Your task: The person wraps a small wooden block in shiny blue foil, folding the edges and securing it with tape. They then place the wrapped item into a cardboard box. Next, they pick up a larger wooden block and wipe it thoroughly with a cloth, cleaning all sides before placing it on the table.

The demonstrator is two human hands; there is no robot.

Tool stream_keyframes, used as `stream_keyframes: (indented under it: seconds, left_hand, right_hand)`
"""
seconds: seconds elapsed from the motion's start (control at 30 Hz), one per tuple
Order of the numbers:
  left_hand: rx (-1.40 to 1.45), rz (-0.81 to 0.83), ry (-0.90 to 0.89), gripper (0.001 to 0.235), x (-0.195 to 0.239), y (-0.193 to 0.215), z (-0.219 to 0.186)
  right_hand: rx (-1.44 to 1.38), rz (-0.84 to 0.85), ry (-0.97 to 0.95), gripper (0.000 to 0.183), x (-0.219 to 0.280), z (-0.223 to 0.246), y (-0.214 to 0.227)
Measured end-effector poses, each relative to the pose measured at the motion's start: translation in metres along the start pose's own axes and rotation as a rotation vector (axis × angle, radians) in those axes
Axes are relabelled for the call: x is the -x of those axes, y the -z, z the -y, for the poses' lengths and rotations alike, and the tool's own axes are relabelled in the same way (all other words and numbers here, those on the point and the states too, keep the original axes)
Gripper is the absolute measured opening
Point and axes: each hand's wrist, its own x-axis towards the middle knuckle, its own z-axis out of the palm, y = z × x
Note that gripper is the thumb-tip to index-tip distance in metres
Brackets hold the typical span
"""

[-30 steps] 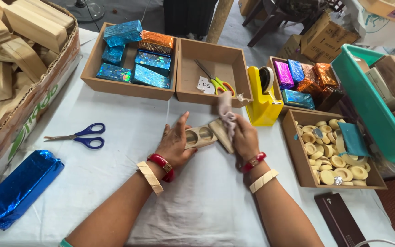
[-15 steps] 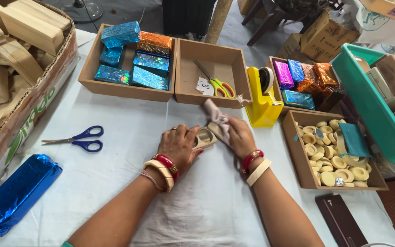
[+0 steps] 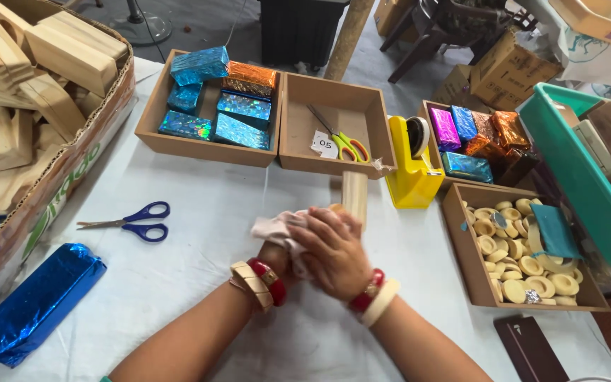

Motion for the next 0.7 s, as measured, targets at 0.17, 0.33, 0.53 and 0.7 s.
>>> stream_keyframes:
  seconds: [0.17, 0.33, 0.53, 0.7]
  left_hand:
    - [0.142, 0.084, 0.1, 0.058, -0.01, 0.016, 0.006]
    - [-0.246, 0.077, 0.094, 0.07, -0.023, 0.033, 0.014]
    - [-0.3, 0.034, 0.093, 0.07, -0.008, 0.012, 0.006]
    - [0.238, 0.177, 0.021, 0.065, -0.019, 0.025, 0.008]
  right_hand:
    - [0.067, 0.015, -0.151, 0.033, 0.014, -0.047, -0.02]
    - [0.185, -0.076, -0.445, 0.02, 0.052, -0.118, -0.028]
    - [-0.211, -0.4, -0.611, 0.017, 0.029, -0.063, -0.004]
    - [-0.105, 0.015, -0.056, 0.037, 0.0, -0.022, -0.009]
